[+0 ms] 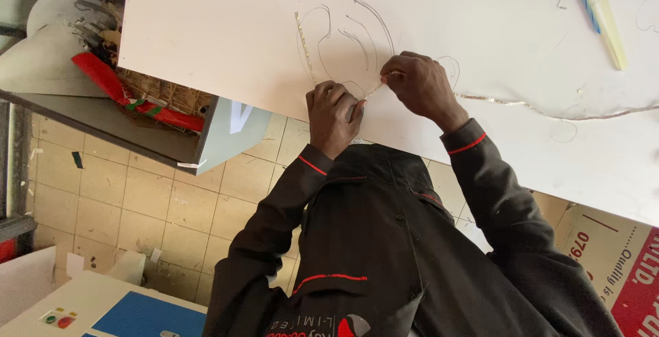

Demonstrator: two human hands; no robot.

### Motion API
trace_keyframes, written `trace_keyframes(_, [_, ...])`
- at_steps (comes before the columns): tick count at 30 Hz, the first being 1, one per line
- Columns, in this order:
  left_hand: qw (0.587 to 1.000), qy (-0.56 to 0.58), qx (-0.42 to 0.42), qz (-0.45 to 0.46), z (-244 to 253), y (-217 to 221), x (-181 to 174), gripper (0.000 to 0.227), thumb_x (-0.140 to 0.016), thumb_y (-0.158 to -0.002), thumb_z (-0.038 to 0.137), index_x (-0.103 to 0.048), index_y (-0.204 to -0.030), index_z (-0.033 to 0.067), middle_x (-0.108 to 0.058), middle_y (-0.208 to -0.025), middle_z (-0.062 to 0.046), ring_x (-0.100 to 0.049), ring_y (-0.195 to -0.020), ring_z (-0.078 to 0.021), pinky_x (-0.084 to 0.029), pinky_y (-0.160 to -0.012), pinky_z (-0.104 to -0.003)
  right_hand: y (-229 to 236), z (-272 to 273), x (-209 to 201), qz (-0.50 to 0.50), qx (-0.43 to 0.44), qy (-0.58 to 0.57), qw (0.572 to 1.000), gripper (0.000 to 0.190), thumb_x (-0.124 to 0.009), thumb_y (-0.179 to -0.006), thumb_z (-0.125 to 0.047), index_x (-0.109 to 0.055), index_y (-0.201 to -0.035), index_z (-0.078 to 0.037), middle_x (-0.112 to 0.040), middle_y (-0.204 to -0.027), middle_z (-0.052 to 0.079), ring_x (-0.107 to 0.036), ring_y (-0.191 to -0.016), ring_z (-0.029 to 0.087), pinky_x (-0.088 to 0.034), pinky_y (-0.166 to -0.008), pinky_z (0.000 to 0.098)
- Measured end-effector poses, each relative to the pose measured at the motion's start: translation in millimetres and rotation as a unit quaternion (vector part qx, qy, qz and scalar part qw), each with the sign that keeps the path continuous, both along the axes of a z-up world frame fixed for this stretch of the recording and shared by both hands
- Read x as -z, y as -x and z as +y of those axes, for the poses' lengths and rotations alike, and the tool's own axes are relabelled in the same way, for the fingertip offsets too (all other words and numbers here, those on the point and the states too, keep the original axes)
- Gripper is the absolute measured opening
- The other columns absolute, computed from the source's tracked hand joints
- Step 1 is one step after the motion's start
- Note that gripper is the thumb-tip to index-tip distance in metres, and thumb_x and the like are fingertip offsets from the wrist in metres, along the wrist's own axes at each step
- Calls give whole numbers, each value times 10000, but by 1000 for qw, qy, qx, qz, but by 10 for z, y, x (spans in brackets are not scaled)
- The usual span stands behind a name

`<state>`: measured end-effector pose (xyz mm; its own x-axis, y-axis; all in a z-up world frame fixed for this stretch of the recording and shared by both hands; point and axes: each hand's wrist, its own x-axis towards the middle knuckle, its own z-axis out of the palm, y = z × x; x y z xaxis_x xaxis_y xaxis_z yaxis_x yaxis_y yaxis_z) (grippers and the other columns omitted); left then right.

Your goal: The person arranges a white ribbon along a pre-drawn outline on a white board. They then use a red utility knife to cut the ribbon at specific points along the traced path.

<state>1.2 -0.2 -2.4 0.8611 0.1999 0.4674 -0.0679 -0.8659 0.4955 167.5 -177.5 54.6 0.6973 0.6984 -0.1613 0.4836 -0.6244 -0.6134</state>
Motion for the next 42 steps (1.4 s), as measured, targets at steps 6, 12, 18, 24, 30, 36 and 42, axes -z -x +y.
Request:
trace_keyframes(6, [999, 21, 0, 31, -4, -6, -16, 141, -828, -1005, 223, -722, -1097, 223, -594, -1092, 22, -594, -1345, -373, -456, -1030, -584, -147, -35, -226, 0, 14, -30, 999, 105, -740, -1072, -66, -825, -1107, -117, -787, -1035, 127, -801, -938, 355, -597, -765, 535])
trace_keyframes(12, [997, 14, 43, 68, 21, -58, -214, 230, -784, -1024, 116, -772, -1212, 248, -588, -1376, -11, -405, -1563, -463, -358, -1204, -693, -277, -132, -43, 6, 30, -66, 997, 109, -763, -1062, -37, -838, -1124, -86, -790, -1047, 156, -805, -942, 379, -610, -759, 535])
trace_keyframes(18, [987, -48, 105, 114, 116, -144, -296, 291, -816, -989, 117, -861, -1245, 249, -554, -1482, -51, -334, -1617, -483, -315, -1261, -688, -244, -74, -136, 8, 46, -68, 997, 137, -741, -1043, -11, -822, -1136, -71, -800, -1034, 170, -810, -949, 409, -612, -782, 545])
trace_keyframes(24, [970, -119, 165, 130, 269, -309, -250, 167, -799, -1052, 240, -894, -1190, 249, -596, -1422, -33, -399, -1603, -444, -358, -1245, -663, -249, -84, -52, -31, 37, -50, 998, 144, -738, -1032, -6, -815, -1117, -92, -800, -1022, 134, -811, -932, 381, -622, -772, 523])
trace_keyframes(30, [950, -69, 250, 175, 474, -585, -85, 102, -808, -1055, 324, -834, -1135, 266, -553, -1327, 27, -397, -1606, -437, -332, -1282, -684, -243, -95, 60, -45, 39, -50, 997, 100, -774, -1042, -21, -799, -1101, -98, -774, -990, 131, -784, -905, 371, -603, -771, 512])
trace_keyframes(36, [937, -91, 275, 194, 511, -695, -169, 165, -844, -1031, 341, -795, -1173, 273, -519, -1294, 30, -383, -1616, -446, -315, -1297, -706, -242, -89, 74, -42, 37, -46, 997, 114, -778, -1022, -26, -789, -1101, -108, -754, -988, 119, -777, -928, 373, -601, -781, 527])
trace_keyframes(42, [922, -136, 303, 200, 531, -700, -250, 402, -770, -1091, 344, -722, -1482, 261, -476, -1668, -56, -246, -1690, -451, -268, -1318, -689, -264, -94, 138, -47, 32, -33, 998, 82, -770, -1047, -91, -755, -1101, -151, -718, -980, 106, -760, -948, 372, -603, -776, 554])
